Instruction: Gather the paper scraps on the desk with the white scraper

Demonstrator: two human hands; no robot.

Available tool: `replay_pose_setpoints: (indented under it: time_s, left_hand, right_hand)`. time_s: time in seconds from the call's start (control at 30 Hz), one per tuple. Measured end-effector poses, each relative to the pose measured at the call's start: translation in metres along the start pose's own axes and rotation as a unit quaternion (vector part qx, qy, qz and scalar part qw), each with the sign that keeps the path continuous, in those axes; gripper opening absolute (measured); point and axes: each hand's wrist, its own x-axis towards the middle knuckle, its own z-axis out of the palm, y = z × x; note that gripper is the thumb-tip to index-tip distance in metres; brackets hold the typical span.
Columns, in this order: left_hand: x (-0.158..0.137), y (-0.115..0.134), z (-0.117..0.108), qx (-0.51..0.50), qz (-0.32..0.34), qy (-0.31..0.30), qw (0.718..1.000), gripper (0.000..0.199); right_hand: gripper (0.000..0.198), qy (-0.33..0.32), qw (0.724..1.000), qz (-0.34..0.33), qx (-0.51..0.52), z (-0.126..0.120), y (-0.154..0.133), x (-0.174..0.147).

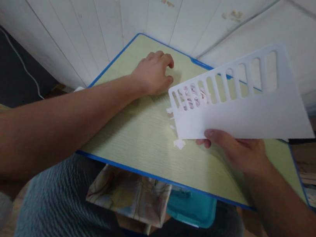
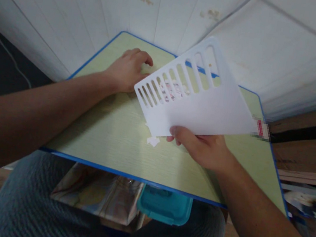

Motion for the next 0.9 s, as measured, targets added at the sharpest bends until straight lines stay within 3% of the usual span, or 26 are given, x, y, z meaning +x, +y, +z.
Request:
replay_pose_setpoints:
  time_s: [0.3,0.43,0.57,0.77,0.9]
  left_hand:
    - [-0.001,0.001,-0.002,-0.005,-0.006,-0.004,1.000,0.045]
    - [-0.001,0.000,-0.004,-0.018,-0.008,-0.005,1.000,0.043]
    - [0.002,-0.006,-0.002,-0.027,0.002,0.002,1.000,0.044]
    - [0.005,-0.010,-0.002,-0.034,0.013,0.003,0.999,0.047]
    - [0.005,-0.009,-0.003,-0.028,0.008,0.001,1.000,0.050]
  right_hand:
    - [0.019,-0.048,0.998,0.039,0.005,-0.005,-0.012,0.002]
    - [0.021,-0.116,0.990,0.074,0.004,-0.015,-0.016,0.003]
    - [0.023,-0.214,0.974,0.069,0.019,-0.026,-0.018,0.006]
    - [0.017,-0.326,0.937,0.115,0.044,-0.035,-0.017,0.004]
    - [0.021,-0.350,0.924,0.134,0.076,-0.036,-0.017,0.004]
